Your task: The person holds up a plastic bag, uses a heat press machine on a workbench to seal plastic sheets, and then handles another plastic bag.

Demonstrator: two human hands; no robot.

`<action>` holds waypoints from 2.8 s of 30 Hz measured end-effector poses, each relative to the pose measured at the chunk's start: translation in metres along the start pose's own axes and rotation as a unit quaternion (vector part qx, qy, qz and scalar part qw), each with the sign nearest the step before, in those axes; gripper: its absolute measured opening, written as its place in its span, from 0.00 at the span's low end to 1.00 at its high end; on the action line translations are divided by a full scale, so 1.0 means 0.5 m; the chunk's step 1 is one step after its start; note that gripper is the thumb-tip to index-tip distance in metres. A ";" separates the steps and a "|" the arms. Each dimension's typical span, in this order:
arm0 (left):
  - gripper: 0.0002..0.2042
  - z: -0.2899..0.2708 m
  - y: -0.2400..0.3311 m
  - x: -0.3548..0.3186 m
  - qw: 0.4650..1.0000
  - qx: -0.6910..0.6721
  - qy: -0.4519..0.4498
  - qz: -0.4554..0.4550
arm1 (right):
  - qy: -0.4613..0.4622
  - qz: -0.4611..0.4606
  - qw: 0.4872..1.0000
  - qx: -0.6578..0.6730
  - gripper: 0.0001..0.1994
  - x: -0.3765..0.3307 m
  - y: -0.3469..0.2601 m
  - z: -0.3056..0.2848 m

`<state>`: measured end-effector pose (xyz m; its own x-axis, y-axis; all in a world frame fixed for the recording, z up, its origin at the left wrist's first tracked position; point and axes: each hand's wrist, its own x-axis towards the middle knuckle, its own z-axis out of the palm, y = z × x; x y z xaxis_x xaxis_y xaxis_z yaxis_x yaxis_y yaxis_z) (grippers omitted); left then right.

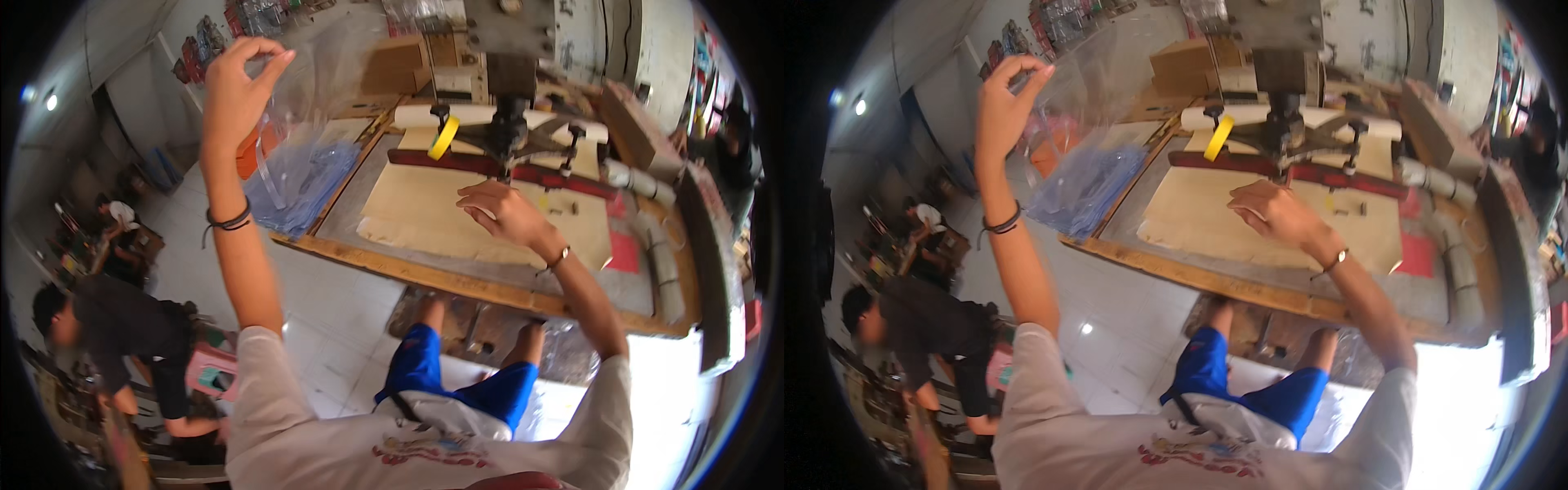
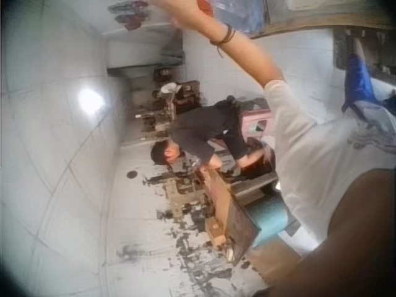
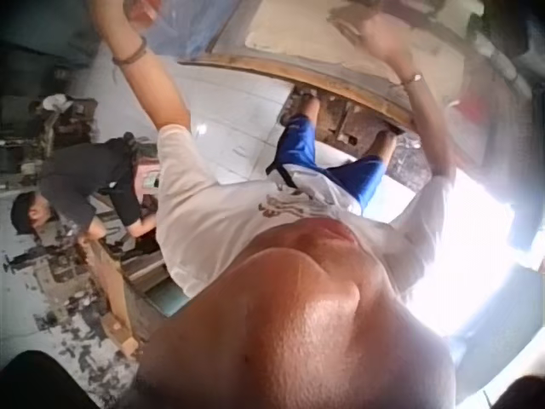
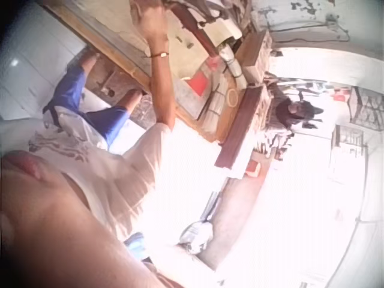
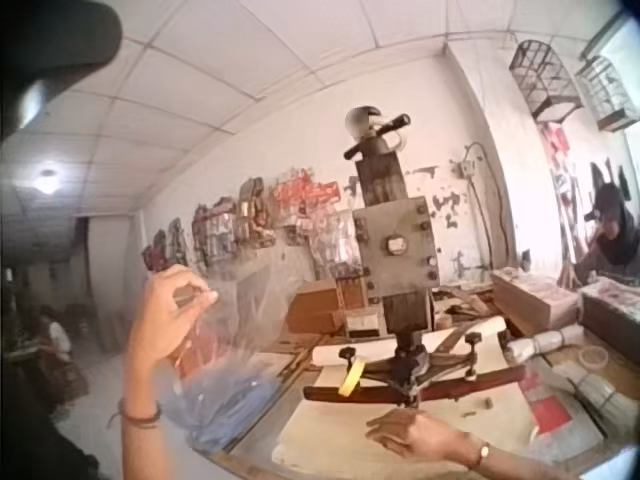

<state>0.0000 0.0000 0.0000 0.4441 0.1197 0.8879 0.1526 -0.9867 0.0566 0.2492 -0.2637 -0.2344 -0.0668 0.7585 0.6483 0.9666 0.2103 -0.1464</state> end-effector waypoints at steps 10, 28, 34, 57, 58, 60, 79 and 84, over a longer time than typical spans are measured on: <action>0.12 -0.074 0.308 0.028 0.972 -0.214 0.062 0.071 | 0.225 -0.054 0.971 -0.053 0.31 0.207 -0.262 -0.345; 0.33 -0.005 0.206 0.010 0.965 -0.213 0.149 0.043 | 0.382 0.152 0.895 0.175 0.13 0.057 -0.099 -0.456; 0.38 0.211 0.129 -0.005 0.909 -0.350 -0.197 -0.109 | 0.336 0.148 0.893 0.258 0.11 0.047 -0.029 -0.458; 0.26 0.375 0.111 0.045 0.841 -0.432 -0.319 0.066 | 0.330 0.370 0.857 0.142 0.10 -0.076 0.124 -0.490; 0.26 0.379 0.115 0.043 0.837 -0.441 -0.317 0.070 | 0.241 0.373 0.890 0.103 0.18 -0.149 0.169 -0.550; 0.26 0.369 0.122 0.041 0.844 -0.437 -0.306 0.051 | 0.153 0.318 0.933 0.065 0.34 -0.178 0.164 -0.560; 0.14 0.315 0.207 0.045 0.754 -0.353 -0.552 -0.055 | -0.155 0.417 0.895 0.021 0.19 -0.036 0.061 -0.500; 0.08 0.388 0.205 0.037 0.778 -0.321 -0.540 0.016 | -0.165 0.374 0.911 -0.060 0.18 -0.029 0.082 -0.471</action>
<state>0.1951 -0.0777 -0.0660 0.9744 -0.2247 0.0126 -0.1920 -0.8008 0.5673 0.3481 -0.4111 -0.0739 0.5705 0.8096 0.1382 0.7907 -0.4958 -0.3592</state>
